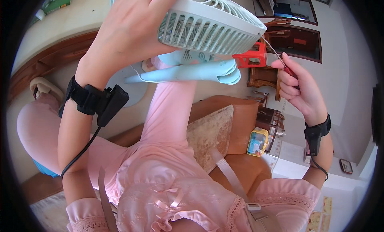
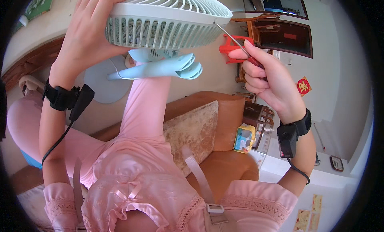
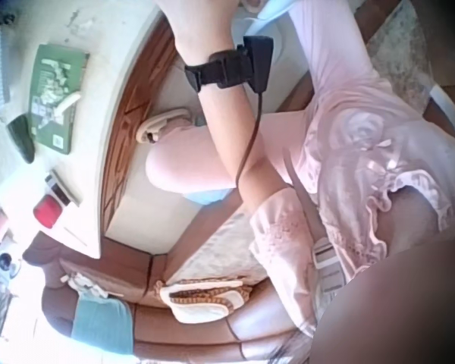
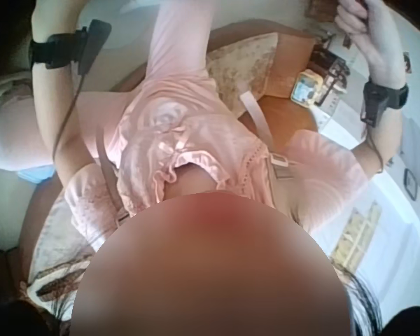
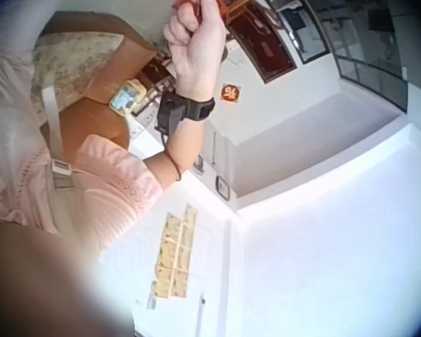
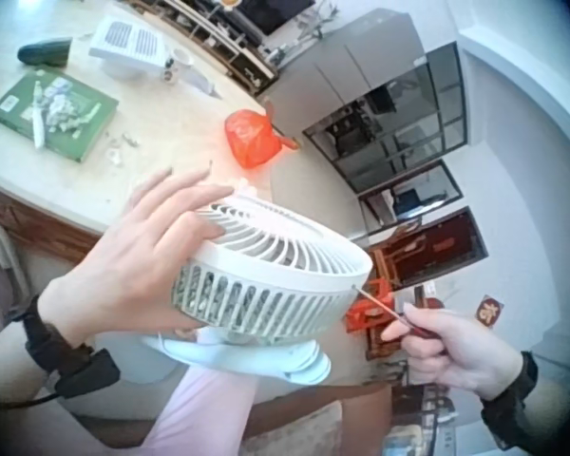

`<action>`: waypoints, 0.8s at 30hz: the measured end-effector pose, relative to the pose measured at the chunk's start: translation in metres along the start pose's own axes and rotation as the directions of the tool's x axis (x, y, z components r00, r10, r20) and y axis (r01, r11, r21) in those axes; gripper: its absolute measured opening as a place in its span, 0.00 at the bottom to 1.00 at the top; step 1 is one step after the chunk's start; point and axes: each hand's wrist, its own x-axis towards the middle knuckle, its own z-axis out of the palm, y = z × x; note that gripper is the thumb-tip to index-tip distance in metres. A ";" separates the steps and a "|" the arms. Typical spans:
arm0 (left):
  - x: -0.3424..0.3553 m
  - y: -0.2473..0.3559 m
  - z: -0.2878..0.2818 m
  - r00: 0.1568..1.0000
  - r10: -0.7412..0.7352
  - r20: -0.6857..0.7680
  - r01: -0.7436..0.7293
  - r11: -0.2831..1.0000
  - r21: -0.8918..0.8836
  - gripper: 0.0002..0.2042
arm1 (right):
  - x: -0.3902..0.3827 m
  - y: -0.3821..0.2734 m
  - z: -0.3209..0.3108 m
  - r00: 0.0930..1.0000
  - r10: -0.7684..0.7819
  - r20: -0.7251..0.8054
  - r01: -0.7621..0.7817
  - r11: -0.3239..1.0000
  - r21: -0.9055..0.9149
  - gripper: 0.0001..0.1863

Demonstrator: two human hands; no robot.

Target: The recorder is using a screwdriver to repair a small portable fan while sitting on a couch.

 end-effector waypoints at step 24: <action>0.010 0.000 0.012 0.929 0.288 -0.231 -0.263 0.955 0.134 0.28 | 0.013 0.014 -0.003 0.342 -0.645 0.683 -0.030 -0.734 -0.678 0.13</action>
